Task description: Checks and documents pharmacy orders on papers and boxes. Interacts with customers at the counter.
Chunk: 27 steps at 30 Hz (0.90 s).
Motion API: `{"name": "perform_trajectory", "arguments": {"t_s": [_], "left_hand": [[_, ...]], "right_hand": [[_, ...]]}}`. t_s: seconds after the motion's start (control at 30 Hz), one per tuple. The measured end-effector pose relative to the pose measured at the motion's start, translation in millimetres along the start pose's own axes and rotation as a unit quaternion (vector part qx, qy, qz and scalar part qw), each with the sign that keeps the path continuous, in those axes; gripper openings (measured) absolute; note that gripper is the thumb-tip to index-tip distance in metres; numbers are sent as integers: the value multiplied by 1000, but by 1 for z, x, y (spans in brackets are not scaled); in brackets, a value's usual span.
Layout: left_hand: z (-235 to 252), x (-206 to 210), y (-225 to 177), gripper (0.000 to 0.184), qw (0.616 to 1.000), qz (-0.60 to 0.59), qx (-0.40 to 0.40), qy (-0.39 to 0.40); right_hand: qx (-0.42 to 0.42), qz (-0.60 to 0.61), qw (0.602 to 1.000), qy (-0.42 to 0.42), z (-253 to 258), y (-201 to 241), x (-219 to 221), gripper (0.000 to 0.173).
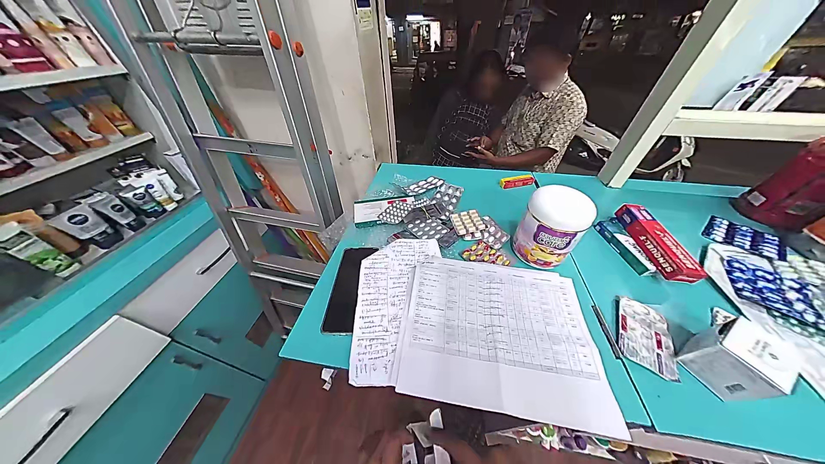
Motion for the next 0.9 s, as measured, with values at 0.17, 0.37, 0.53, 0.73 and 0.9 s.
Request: {"name": "perform_trajectory", "arguments": {"t_s": [0.17,0.37,0.53,0.73,0.9], "left_hand": [[-4,-5,-6,61,999,-11,30,-34],[-7,47,27,46,958,23,230,-170],[-11,49,32,48,959,9,214,-186],[-16,52,28,62,960,0,212,-184],[-16,55,36,68,941,-23,246,-231]], "right_hand": [[35,-53,996,-70,-5,-11,-10,32],[64,-96,993,-25,-7,-14,-1,22],[122,-118,985,-28,-10,-17,-1,37],[9,-118,987,-108,-8,-7,-1,39],[14,-126,976,-180,-6,-7,2,18]]}}
Point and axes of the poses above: each hand's wrist, its own z-axis towards the middle knuckle, its own x-axis out of the palm, y = z × x, the point moved 3 cm from there along z, towards the middle knuckle, and after that the axes turned 14 degrees about -y, right-handed, at the moved point
